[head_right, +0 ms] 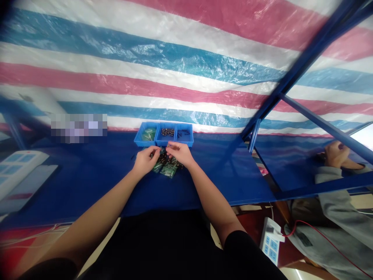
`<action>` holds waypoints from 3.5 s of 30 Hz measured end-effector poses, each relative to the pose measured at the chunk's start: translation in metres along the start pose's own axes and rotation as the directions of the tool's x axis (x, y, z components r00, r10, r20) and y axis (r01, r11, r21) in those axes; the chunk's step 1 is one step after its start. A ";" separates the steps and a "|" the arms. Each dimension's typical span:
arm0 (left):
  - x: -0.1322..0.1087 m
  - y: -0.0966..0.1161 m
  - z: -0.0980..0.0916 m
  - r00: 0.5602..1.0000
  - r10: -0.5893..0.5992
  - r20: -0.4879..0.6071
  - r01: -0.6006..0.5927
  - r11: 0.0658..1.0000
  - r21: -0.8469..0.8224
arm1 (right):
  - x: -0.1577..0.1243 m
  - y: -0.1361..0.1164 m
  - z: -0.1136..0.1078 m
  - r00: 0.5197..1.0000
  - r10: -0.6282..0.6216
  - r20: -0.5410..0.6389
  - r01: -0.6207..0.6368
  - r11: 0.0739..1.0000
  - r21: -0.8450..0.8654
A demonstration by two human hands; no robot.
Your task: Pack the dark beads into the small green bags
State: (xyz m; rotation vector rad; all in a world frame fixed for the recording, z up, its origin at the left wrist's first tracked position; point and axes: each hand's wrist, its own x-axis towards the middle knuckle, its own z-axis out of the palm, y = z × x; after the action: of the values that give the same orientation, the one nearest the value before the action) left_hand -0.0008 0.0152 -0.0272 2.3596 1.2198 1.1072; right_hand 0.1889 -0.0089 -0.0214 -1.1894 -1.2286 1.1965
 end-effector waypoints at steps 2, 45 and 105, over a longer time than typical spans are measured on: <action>0.000 0.000 0.001 1.000 0.000 0.003 0.000 1.000 -0.001 | 0.000 -0.002 0.000 0.994 -0.106 -0.034 0.106 0.994 0.019; -0.002 0.000 0.004 0.998 0.010 0.062 -0.008 1.000 -0.030 | 0.006 0.013 -0.045 0.992 -0.020 -0.122 -0.093 0.525 -0.846; -0.001 -0.004 0.007 0.986 0.145 0.082 -0.141 0.989 -0.054 | -0.008 0.008 0.000 0.985 -0.170 -0.038 0.146 0.921 -0.362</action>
State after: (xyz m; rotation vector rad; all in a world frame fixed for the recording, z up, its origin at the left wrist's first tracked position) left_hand 0.0022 0.0176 -0.0343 2.4630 0.9974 1.0531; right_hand 0.1887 -0.0162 -0.0300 -1.3529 -1.5033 0.8249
